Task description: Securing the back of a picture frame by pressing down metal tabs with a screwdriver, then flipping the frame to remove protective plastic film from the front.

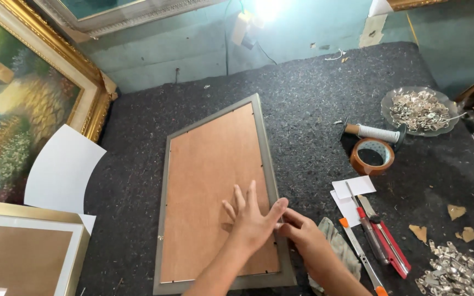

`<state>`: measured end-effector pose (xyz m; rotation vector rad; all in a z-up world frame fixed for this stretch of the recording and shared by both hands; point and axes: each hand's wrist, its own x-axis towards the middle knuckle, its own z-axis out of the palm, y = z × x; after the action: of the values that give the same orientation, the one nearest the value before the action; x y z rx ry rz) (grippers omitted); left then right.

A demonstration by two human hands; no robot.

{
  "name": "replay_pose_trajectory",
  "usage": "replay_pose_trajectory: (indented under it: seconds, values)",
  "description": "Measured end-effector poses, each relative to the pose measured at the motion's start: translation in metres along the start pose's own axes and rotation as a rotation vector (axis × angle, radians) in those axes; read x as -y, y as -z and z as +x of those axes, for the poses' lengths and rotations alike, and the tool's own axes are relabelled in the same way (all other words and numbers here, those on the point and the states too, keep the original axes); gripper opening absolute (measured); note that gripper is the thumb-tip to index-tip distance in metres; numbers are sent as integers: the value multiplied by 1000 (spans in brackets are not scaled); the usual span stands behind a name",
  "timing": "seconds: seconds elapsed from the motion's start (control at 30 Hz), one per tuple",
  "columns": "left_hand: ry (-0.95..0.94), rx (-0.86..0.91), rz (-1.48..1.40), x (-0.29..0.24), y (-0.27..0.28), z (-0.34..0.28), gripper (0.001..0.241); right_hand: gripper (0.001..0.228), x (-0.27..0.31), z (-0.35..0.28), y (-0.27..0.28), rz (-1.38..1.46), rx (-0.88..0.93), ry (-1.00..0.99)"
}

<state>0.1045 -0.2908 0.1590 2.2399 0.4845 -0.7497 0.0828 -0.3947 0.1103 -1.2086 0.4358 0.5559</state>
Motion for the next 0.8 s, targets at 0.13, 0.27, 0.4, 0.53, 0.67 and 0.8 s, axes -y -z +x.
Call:
replay_pose_trajectory:
  seconds: [0.13,0.27,0.4,0.53,0.67,0.8]
  values:
    - [-60,-22,-37,-29,11,-14,108,46,12,-16,-7,151,-3,119]
    - [-205,-29,-191,-64,27,-47,92,62,45,-35,-14,171,65,290]
    - [-293,-103,-254,-79,36,-68,86,79,68,-59,-24,234,158,393]
    - [-341,-142,-440,-80,56,-99,83,74,84,-92,-39,199,328,492]
    - [-478,-144,-771,-58,74,-111,82,70,84,-115,-70,18,349,585]
    - [-575,-218,-1094,-21,87,-98,74,67,58,-95,-99,-282,291,657]
